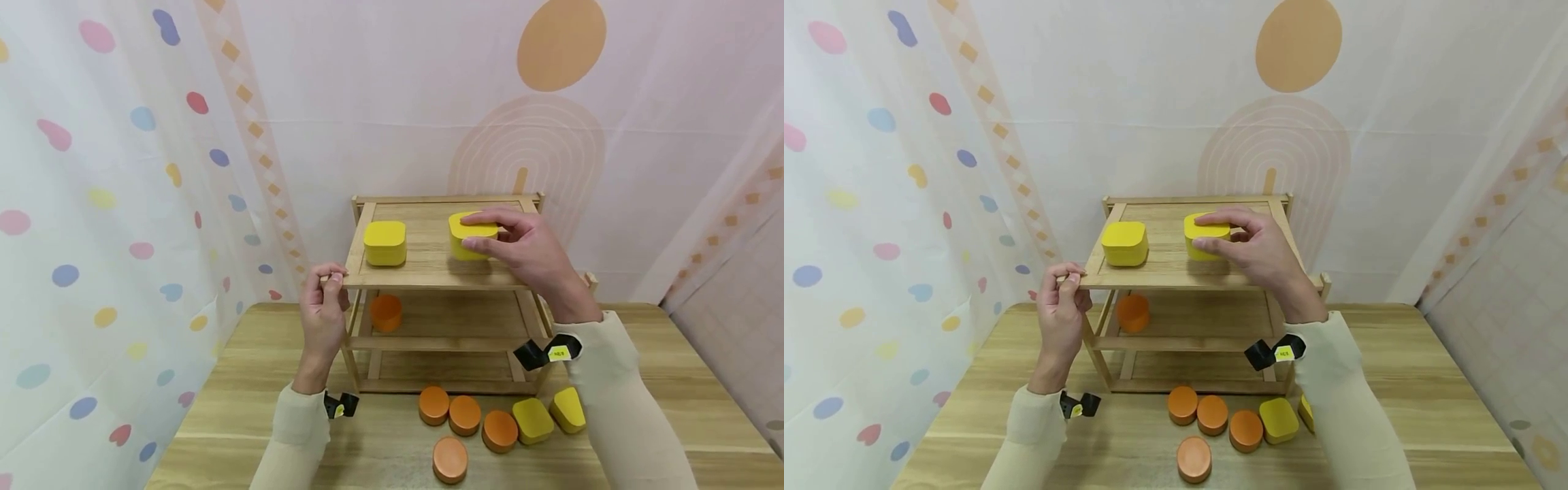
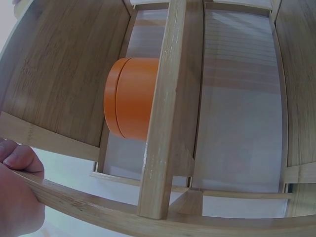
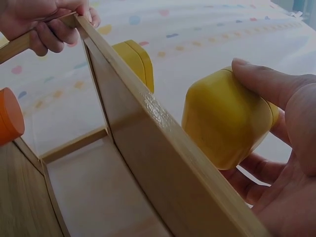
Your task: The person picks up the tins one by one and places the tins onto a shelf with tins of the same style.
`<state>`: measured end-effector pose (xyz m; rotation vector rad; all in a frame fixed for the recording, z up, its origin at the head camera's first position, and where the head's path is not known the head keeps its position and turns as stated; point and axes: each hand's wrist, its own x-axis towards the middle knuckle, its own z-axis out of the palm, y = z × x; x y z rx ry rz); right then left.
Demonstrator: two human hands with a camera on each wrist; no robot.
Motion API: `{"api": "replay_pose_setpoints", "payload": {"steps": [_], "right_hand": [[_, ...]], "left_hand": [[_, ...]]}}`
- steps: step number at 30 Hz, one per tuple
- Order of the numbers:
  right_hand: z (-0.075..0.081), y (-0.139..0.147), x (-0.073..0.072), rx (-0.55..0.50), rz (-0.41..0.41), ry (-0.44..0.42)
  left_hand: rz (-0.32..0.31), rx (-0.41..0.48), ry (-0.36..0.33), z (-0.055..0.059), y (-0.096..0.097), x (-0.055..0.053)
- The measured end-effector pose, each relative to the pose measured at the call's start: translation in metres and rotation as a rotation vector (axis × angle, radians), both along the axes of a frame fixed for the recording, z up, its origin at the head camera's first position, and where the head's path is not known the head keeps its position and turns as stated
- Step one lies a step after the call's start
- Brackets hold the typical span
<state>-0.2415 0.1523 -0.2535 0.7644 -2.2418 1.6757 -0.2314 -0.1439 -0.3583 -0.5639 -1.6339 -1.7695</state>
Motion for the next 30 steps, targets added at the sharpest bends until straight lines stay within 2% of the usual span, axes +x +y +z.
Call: {"api": "replay_pose_setpoints", "payload": {"steps": [17, 30], "right_hand": [[0.004, -0.023, -0.006, 0.025, 0.017, -0.001], [0.005, -0.046, -0.006, 0.018, 0.032, -0.068]], "left_hand": [[-0.015, -0.006, -0.011, 0.001, 0.0, 0.002], [-0.023, -0.018, 0.005, 0.001, 0.0, 0.002]]}}
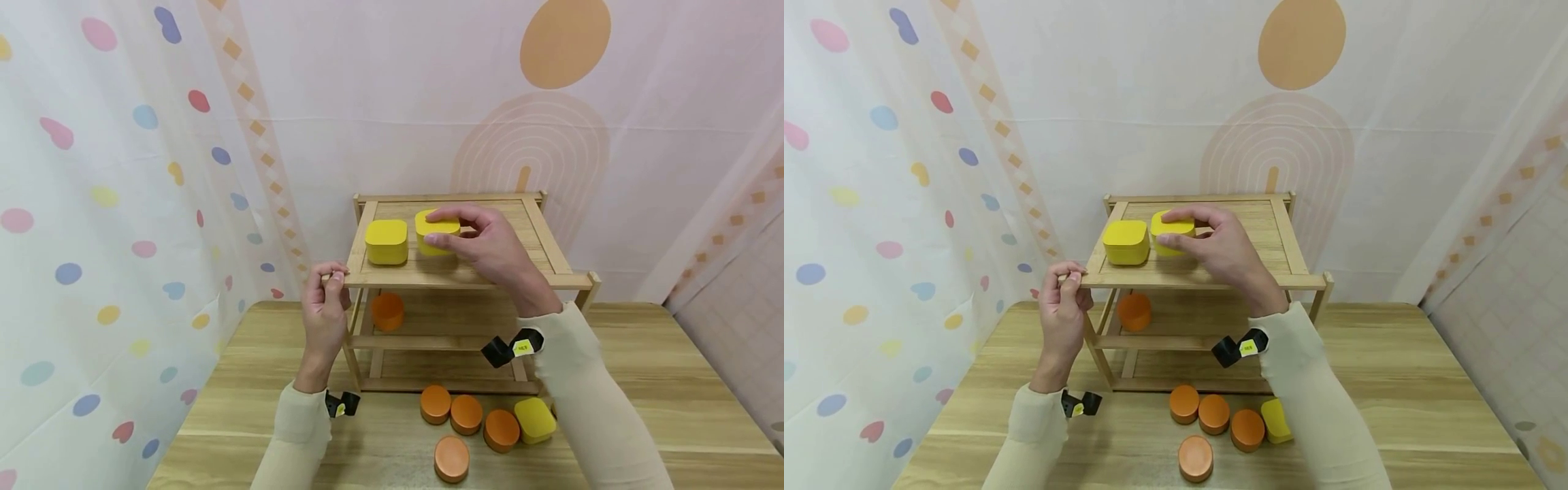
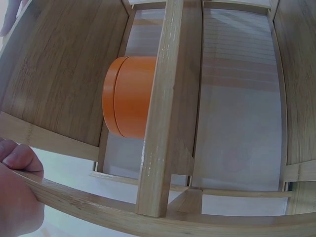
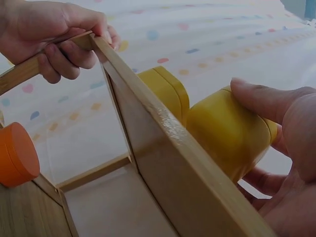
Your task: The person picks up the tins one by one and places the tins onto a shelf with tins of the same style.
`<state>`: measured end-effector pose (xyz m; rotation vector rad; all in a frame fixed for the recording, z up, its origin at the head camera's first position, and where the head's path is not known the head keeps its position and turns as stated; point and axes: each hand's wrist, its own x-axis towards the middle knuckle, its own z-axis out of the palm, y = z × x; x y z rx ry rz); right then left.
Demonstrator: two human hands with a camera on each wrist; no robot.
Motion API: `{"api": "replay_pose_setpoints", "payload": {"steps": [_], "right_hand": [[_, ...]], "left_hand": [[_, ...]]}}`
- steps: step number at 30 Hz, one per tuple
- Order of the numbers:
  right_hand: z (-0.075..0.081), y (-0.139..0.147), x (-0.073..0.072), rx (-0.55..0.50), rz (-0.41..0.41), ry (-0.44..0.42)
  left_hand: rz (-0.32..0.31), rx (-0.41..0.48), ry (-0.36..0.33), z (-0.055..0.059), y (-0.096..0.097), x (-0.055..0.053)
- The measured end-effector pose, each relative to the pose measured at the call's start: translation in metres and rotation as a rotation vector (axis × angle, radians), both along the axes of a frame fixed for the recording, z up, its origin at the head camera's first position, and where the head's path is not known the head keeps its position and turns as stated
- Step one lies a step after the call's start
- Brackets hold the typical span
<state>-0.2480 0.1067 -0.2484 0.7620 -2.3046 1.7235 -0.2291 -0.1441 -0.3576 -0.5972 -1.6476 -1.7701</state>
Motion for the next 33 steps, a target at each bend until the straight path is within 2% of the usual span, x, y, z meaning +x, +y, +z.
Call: {"api": "replay_pose_setpoints", "payload": {"steps": [21, 33], "right_hand": [[-0.002, -0.01, 0.005, 0.005, -0.073, -0.121], [-0.003, -0.011, 0.004, -0.002, -0.103, -0.135]], "left_hand": [[0.018, 0.004, 0.03, 0.003, 0.0, 0.005], [0.032, 0.012, 0.031, 0.003, 0.0, 0.002]]}}
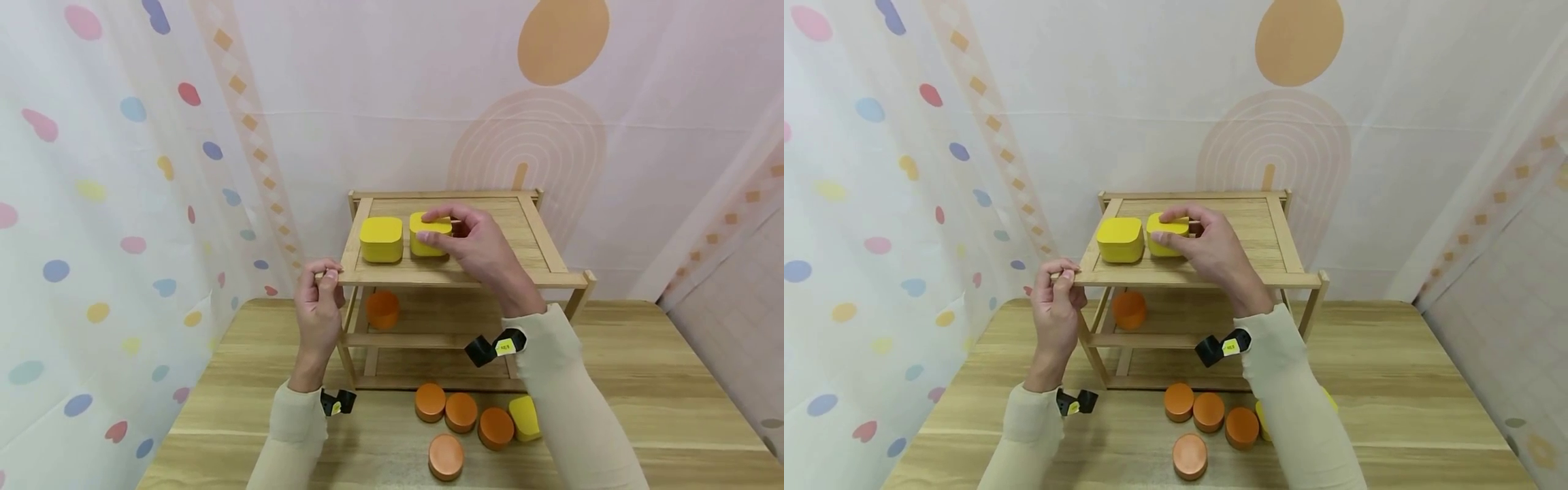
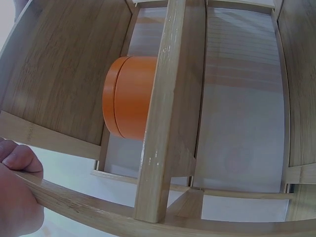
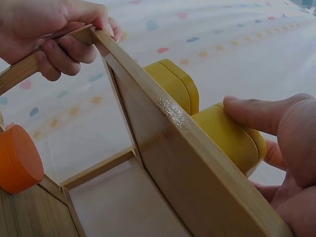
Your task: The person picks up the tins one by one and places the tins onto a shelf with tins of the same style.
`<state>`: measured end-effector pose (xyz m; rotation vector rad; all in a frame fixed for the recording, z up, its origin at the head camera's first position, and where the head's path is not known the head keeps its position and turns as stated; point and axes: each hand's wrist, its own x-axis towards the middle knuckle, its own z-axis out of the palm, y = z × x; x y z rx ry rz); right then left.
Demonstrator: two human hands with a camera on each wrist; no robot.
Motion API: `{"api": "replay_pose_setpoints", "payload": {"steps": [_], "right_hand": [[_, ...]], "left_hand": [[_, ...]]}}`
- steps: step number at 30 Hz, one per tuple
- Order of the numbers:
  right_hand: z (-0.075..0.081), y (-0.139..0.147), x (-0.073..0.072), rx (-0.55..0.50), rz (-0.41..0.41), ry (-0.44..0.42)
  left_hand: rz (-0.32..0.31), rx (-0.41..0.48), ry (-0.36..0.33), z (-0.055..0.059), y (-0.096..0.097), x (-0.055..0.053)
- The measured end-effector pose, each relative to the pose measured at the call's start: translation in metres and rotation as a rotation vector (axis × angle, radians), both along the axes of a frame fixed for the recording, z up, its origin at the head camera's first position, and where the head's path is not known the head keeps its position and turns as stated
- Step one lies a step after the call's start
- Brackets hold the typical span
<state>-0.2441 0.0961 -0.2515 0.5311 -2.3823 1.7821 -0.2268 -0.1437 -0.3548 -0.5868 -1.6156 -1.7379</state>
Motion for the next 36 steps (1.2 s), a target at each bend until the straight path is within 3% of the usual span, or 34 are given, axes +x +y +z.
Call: {"api": "replay_pose_setpoints", "payload": {"steps": [14, 36], "right_hand": [[0.0013, -0.0038, 0.0014, 0.055, -0.017, -0.019], [-0.0001, -0.0045, -0.0025, 0.067, 0.018, -0.042]], "left_hand": [[0.013, -0.002, 0.005, 0.0002, -0.0014, 0.0005], [-0.006, 0.018, 0.024, -0.0019, -0.002, -0.0025]]}}
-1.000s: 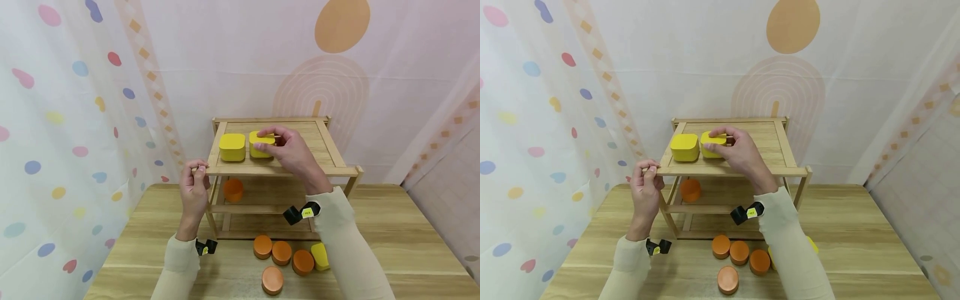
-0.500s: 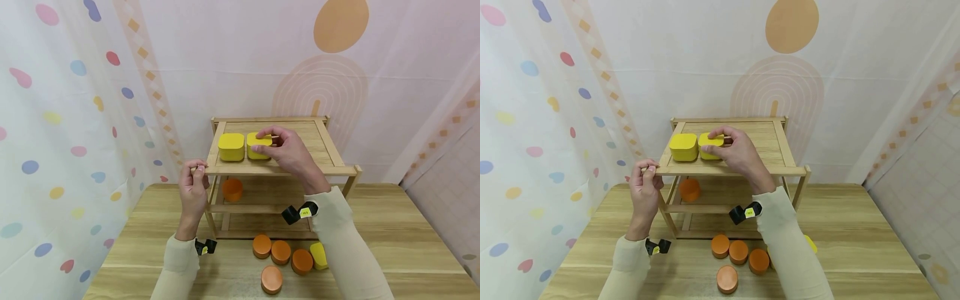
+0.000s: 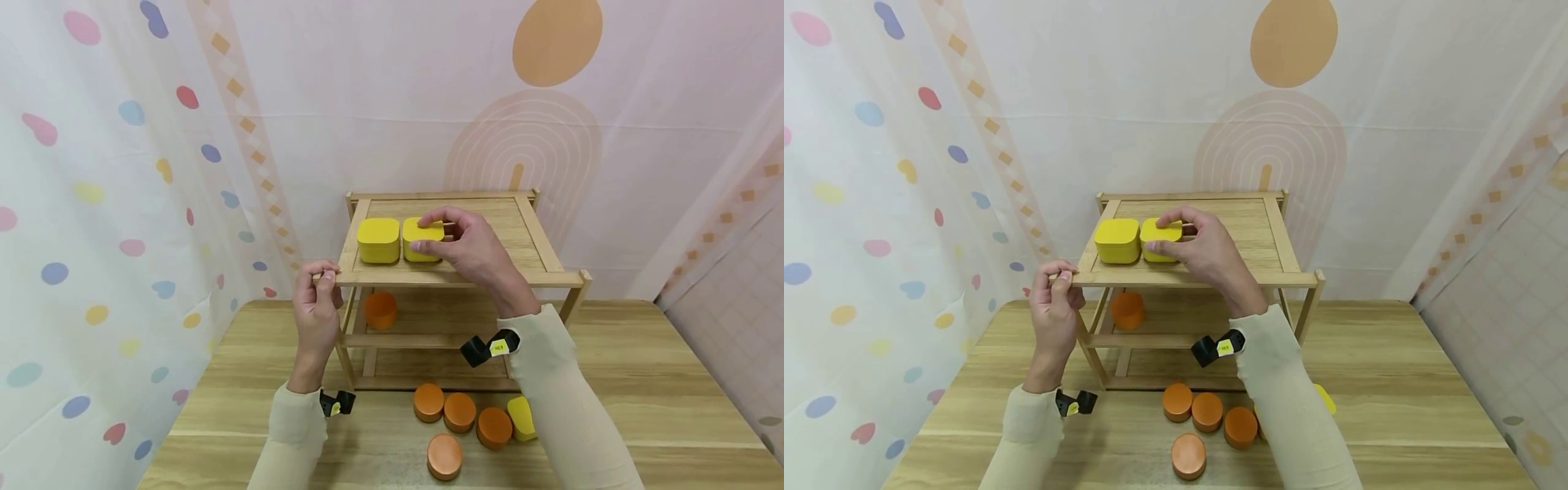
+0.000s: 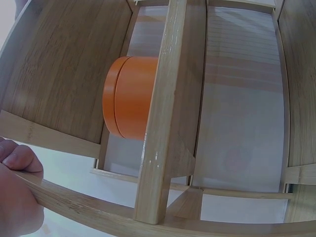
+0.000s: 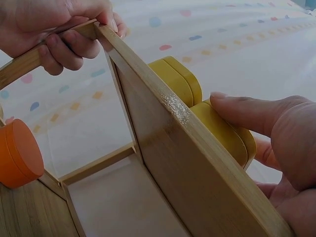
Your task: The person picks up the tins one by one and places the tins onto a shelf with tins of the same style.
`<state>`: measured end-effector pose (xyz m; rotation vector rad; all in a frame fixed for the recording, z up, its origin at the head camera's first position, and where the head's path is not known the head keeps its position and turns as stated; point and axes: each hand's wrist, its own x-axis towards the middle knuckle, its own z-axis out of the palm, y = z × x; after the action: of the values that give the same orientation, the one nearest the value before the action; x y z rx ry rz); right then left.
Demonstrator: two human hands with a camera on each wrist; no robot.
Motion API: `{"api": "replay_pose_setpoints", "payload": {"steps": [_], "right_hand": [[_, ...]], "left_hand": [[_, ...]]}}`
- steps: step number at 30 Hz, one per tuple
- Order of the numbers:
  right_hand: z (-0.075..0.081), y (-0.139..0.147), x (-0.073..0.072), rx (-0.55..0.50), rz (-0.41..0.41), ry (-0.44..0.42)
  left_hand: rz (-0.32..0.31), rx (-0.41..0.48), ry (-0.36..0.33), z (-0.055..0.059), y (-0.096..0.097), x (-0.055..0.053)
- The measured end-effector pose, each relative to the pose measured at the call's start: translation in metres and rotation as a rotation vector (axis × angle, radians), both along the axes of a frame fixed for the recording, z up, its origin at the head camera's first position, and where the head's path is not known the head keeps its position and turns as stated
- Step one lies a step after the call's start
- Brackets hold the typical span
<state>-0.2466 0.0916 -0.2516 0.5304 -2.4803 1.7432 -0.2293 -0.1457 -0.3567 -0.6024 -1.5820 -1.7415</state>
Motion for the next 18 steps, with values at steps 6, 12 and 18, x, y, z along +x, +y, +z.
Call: {"api": "replay_pose_setpoints", "payload": {"steps": [6, 12, 18], "right_hand": [[-0.0005, 0.0015, 0.0018, -0.016, 0.013, -0.005], [-0.001, 0.0033, 0.0008, -0.032, 0.013, 0.001], [-0.0016, 0.005, 0.0008, -0.081, 0.011, 0.022]], "left_hand": [[-0.006, 0.004, -0.014, -0.0013, 0.0, 0.001], [-0.005, -0.002, -0.012, 0.0021, 0.0013, 0.0017], [-0.004, -0.001, -0.017, 0.0015, 0.0007, 0.0025]]}}
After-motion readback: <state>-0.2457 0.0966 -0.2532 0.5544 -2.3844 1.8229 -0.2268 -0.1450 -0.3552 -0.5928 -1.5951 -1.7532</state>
